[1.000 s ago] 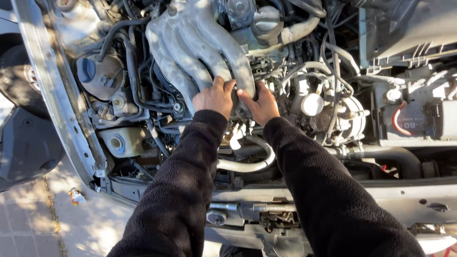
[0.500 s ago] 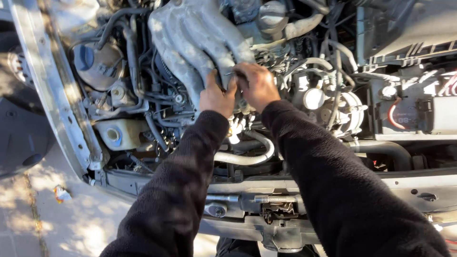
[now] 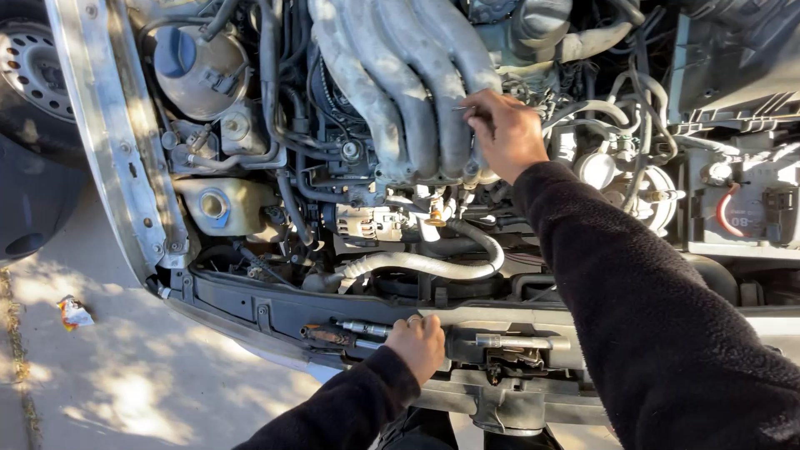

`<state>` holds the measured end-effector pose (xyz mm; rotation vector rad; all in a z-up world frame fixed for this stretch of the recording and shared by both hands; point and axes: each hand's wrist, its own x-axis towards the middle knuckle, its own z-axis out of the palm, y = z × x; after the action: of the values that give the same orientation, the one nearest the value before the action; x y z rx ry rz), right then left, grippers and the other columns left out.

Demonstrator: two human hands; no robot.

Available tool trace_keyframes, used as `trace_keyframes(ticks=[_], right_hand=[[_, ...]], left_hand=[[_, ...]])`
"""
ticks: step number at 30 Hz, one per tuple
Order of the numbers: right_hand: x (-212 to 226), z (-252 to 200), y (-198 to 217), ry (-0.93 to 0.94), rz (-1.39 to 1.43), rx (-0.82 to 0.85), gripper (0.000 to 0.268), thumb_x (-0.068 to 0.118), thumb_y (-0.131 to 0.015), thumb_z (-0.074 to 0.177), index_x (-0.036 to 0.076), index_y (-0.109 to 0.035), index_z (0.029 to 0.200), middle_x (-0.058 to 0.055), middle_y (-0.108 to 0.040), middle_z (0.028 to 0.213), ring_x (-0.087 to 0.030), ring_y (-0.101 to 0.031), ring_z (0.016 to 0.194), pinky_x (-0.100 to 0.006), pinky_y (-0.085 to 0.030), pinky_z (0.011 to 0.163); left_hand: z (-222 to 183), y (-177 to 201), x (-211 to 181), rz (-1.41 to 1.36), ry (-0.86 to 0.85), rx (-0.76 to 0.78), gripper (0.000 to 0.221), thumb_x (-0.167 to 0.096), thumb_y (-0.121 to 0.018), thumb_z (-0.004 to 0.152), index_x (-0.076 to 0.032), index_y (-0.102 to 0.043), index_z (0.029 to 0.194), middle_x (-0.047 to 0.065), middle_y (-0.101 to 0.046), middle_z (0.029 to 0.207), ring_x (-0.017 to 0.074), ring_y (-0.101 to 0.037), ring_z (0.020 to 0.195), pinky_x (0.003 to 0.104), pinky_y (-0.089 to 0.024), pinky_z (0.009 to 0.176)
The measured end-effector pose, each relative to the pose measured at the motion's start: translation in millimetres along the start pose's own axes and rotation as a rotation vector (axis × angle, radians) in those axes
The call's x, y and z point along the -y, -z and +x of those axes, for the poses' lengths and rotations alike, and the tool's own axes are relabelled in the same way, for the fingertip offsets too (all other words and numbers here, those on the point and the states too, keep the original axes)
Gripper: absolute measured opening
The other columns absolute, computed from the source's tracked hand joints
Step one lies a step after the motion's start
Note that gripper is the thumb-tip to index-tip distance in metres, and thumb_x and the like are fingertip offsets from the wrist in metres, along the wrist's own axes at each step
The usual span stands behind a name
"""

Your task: The person works under the open hood of a car with the engine exposed. They use a socket wrench to loosen and remove fasteners from the engine's intake manifold area, reposition the wrench on different bolts, and manipulate components by hand before stepping away from the car at the end.

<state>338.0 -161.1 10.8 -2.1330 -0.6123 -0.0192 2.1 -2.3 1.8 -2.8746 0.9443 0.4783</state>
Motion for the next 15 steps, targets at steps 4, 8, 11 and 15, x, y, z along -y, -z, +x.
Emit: trace_keyframes(ticks=[4, 8, 11, 15], right_hand=[[10.3, -1.2, 2.0, -0.03, 0.02, -0.028, 0.031, -0.013, -0.067, 0.091, 0.0, -0.07, 0.119, -0.011, -0.075, 0.098, -0.02, -0.07, 0.077, -0.031, -0.057, 0.069], [14.8, -0.9, 0.9, -0.049, 0.053, -0.023, 0.029, -0.017, -0.066, 0.092, -0.002, -0.068, 0.116, -0.01, -0.075, 0.1, -0.018, -0.068, 0.076, -0.031, -0.057, 0.068], [17.8, -3.8, 1.3, -0.136, 0.097, -0.015, 0.03, -0.016, -0.065, 0.091, -0.003, -0.065, 0.118, -0.012, -0.077, 0.104, -0.02, -0.073, 0.089, -0.031, -0.06, 0.083], [30.6, -27.9, -1.6, -0.15, -0.07, -0.047, 0.054, -0.008, -0.076, 0.085, -0.001, -0.055, 0.135, -0.015, -0.063, 0.117, -0.026, -0.065, 0.101, -0.04, -0.055, 0.091]], left_hand=[[0.1, -6.8, -6.6, 0.055, 0.002, -0.084, 0.014, -0.004, -0.063, 0.09, 0.009, -0.068, 0.089, 0.019, -0.053, 0.083, 0.0215, -0.046, 0.056, 0.035, -0.038, 0.044], [3.0, -14.6, -4.8, 0.077, -0.106, -0.149, 0.009, -0.001, -0.065, 0.083, 0.006, -0.065, 0.078, 0.014, -0.05, 0.071, 0.0153, -0.04, 0.05, 0.032, -0.033, 0.039], [1.7, -8.9, -6.3, 0.052, -0.152, -0.151, 0.01, -0.002, -0.064, 0.085, 0.005, -0.064, 0.078, 0.01, -0.044, 0.07, 0.0163, -0.039, 0.053, 0.032, -0.029, 0.042], [-5.9, 2.5, -15.1, -0.044, -0.105, -0.358, 0.019, -0.015, -0.061, 0.092, 0.002, -0.066, 0.101, 0.022, -0.066, 0.09, 0.0334, -0.061, 0.075, 0.044, -0.044, 0.06]])
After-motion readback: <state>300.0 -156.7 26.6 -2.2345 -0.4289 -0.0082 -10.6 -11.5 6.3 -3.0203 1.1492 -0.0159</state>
